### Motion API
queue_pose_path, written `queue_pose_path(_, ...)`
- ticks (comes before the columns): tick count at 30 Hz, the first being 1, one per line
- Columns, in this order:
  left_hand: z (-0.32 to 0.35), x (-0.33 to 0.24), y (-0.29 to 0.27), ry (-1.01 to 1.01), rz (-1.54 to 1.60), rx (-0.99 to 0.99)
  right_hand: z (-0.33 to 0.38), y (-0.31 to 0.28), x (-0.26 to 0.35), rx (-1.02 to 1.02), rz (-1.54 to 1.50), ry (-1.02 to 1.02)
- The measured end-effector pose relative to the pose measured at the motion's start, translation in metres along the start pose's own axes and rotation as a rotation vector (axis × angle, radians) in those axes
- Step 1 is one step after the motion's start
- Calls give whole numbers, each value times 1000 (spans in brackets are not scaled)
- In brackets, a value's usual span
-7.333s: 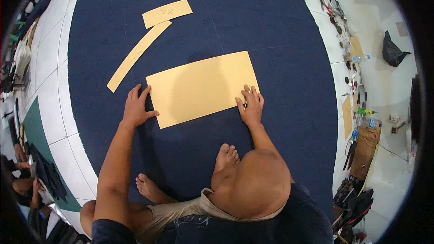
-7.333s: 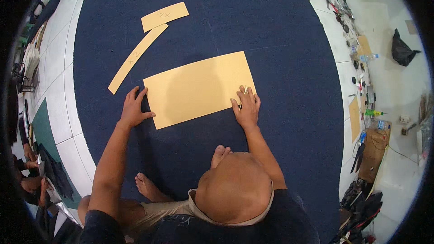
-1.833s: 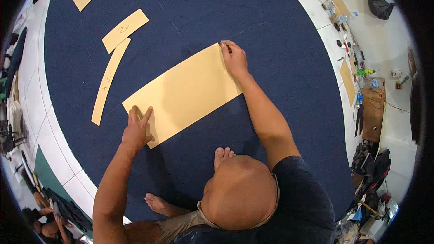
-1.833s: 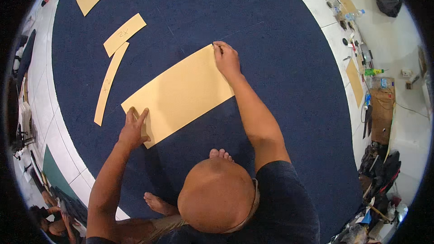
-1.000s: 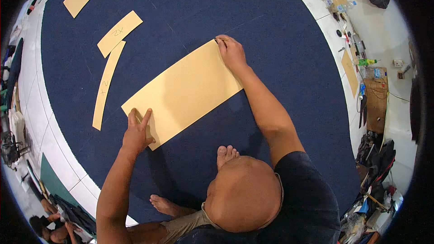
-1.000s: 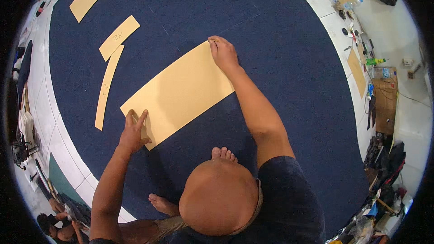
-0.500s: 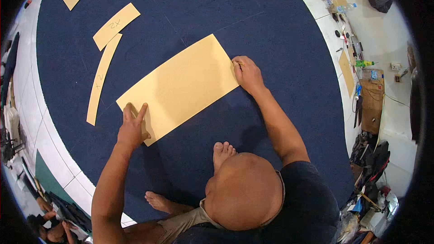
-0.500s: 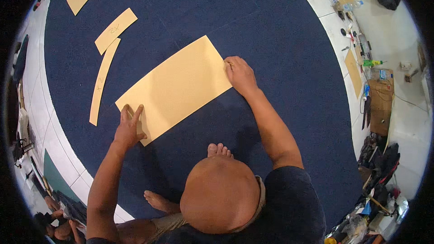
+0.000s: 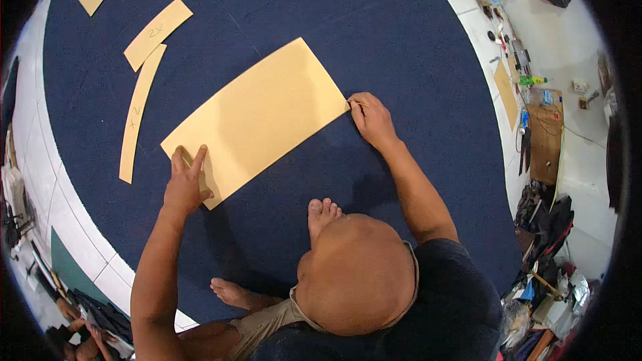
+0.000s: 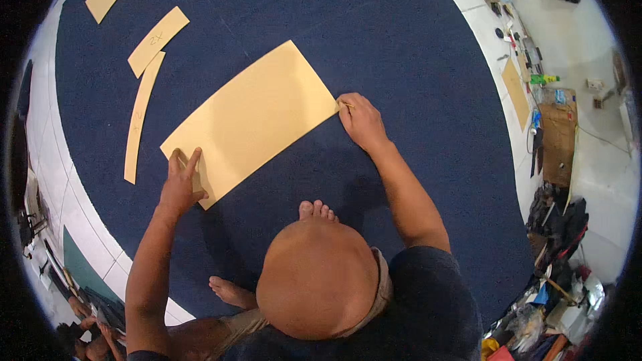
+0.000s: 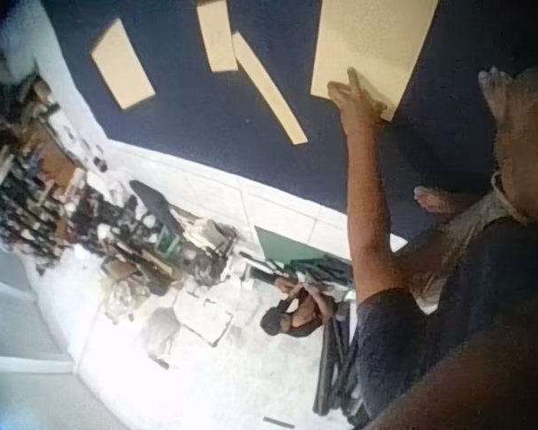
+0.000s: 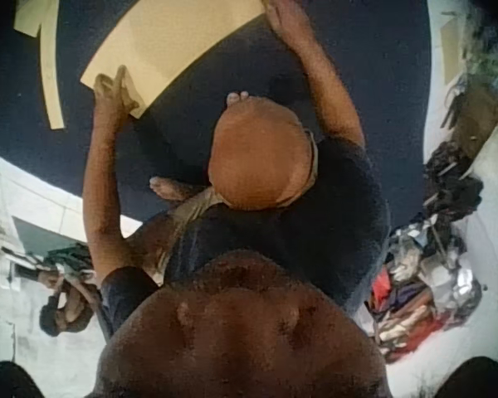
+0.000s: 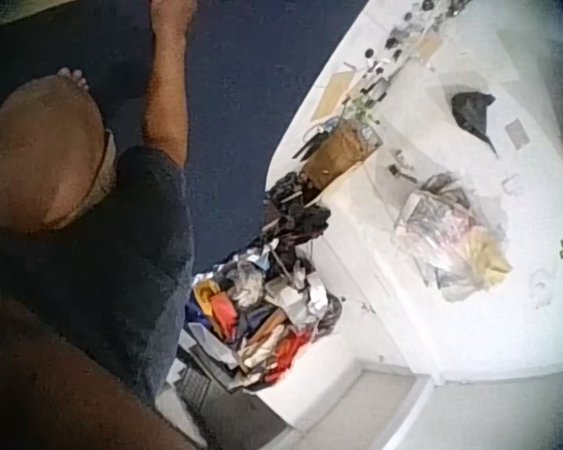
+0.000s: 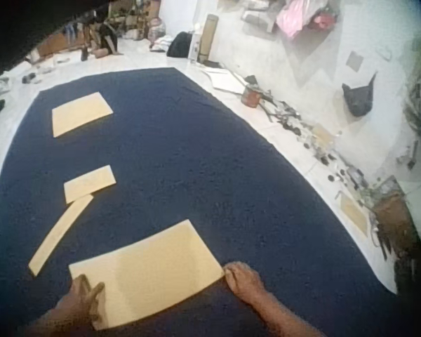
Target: Placing paper garment patterns on a large piece of blue fabric and tracing their outlines with a pencil.
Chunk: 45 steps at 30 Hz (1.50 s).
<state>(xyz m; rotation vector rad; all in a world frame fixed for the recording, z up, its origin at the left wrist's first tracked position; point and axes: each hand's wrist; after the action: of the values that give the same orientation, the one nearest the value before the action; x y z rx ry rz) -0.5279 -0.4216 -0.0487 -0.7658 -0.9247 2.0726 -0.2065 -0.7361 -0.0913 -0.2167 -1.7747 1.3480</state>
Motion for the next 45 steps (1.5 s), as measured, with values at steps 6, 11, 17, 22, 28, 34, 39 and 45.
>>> queue_pose_path(6, -2, -3, -1, -31, -32, 12, -6, -3, 3, -43, -7, -119)
queue_pose_path(11, -2, -4, -2, -40, -36, 37, 14, -9, -7, 4, 2, -42)
queue_pose_path(17, -2, -2, -1, -54, -32, 41, 15, -16, -2, 38, -10, -48)
queue_pose_path(22, 0, -3, -2, -28, -3, 3, 15, -16, -2, 83, 10, 12)
queue_pose_path(28, 0, -4, -4, -29, -30, -5, 4, -10, -2, 29, 26, -60)
queue_pose_path(34, -1, 2, -2, -31, -59, -1, -68, 16, 9, 17, 66, -157)
queue_pose_path(39, -3, -5, -2, -6, -28, 25, -131, 31, 20, -81, 13, -235)
queue_pose_path(45, 3, 3, -2, -31, -2, 2, -98, 81, 69, -248, -109, -293)
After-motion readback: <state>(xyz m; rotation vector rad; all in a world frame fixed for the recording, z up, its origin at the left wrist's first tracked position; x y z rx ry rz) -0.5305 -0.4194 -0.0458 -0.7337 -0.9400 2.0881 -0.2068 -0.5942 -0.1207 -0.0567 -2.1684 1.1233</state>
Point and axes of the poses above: each hand's wrist, its own z-axis away from the middle knuckle, its own y-axis out of the palm, x = y × z, and after that the axes turned 1 degree about z, right-handed
